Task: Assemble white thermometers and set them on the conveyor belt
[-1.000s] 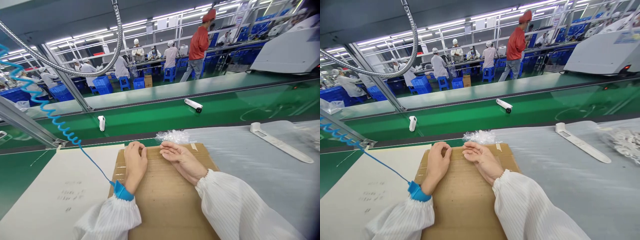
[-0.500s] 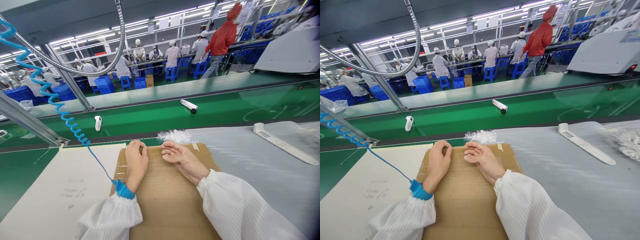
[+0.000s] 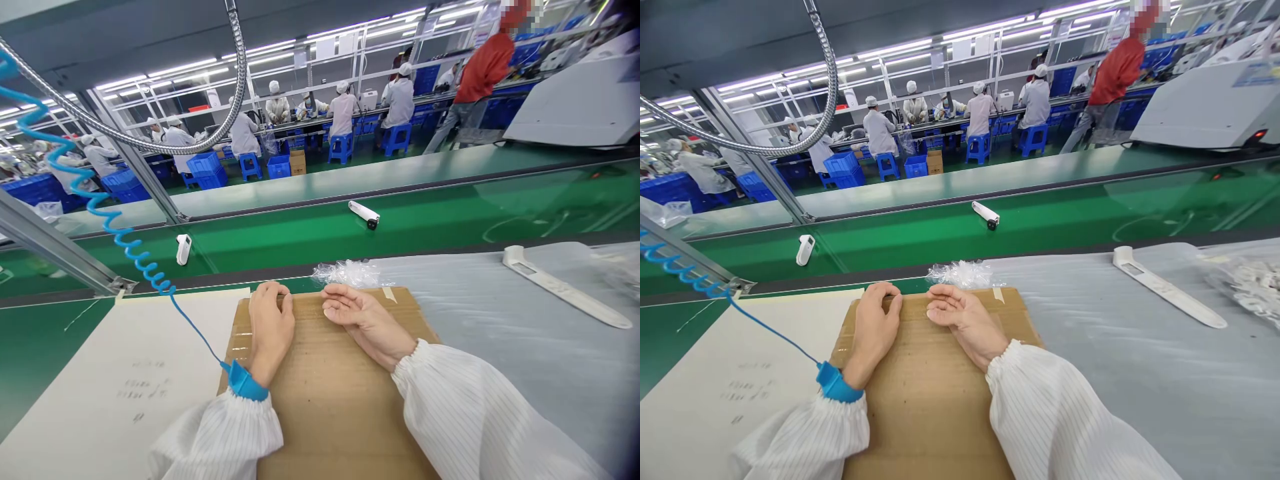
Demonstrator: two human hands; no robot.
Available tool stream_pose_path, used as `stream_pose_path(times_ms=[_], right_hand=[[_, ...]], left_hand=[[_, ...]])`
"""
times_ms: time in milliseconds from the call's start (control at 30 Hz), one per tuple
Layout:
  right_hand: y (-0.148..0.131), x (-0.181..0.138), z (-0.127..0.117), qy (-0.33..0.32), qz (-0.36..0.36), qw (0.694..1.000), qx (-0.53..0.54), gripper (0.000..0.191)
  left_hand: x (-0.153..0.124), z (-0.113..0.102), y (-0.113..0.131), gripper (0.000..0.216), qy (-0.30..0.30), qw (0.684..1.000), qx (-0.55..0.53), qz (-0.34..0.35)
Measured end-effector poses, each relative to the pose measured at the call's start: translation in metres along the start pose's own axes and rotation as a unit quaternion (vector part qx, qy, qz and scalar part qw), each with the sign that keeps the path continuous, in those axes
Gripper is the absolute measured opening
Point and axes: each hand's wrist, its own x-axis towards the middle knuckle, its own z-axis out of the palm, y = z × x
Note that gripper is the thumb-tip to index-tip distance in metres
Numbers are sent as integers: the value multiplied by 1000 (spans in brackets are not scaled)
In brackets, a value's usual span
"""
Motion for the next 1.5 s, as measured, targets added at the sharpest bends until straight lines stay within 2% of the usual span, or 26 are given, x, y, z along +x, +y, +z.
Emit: stream_pose_path(times_ms=[167, 467, 533, 633, 700, 733, 767, 833, 900, 1000, 1067, 1133, 1200, 1300, 1400, 1500], right_hand=[[-3, -3, 3, -1, -1, 1000, 1, 39], [-4, -5, 5, 11, -8, 1000, -6, 39], [-11, -6, 3, 30, -30, 998, -47, 38], [-30, 4, -9, 78, -108, 980, -149, 39], [-47, 24, -23, 124, -171, 947, -241, 37], [-56, 38, -30, 147, -193, 920, -309, 35], [-65, 53, -36, 174, -210, 882, -385, 32], [-78, 88, -46, 211, -206, 786, -543, 31], [-84, 121, -50, 226, -191, 725, -622, 39], [-79, 161, -46, 236, -165, 699, -655, 43], [-71, 178, -42, 243, -143, 688, -669, 33], [-68, 188, -38, 246, -124, 689, -670, 19], [-70, 191, -33, 243, -109, 703, -660, 11], [-83, 181, -20, 216, -84, 747, -623, 9], [-97, 147, -2, 159, -54, 806, -568, 10], [-106, 92, 19, 80, -27, 874, -478, 16]], left_hand=[[1, 0, 1, 24, 3, 1000, -24, -1], [-2, -1, 7, 14, 5, 999, -31, -12], [-2, 1, 6, 14, 20, 999, -45, -14], [-2, 5, 5, 15, 46, 996, -75, -16], [-2, 7, 5, 16, 64, 993, -96, -9], [-3, 8, 5, 16, 70, 992, -104, -5], [-3, 8, 6, 16, 74, 991, -109, -3], [-4, 9, 7, 17, 74, 991, -112, -8], [-5, 9, 9, 18, 70, 991, -116, -19], [-6, 8, 11, 20, 64, 990, -124, -29], [-6, 8, 11, 19, 59, 990, -121, -31], [-6, 9, 11, 18, 58, 991, -118, -32], [-6, 9, 10, 17, 61, 990, -120, -29], [-6, 9, 10, 18, 59, 991, -120, -24], [-7, 6, 14, 18, 66, 993, -96, -5], [-8, 0, 21, 41, 99, 992, -30, 72]])
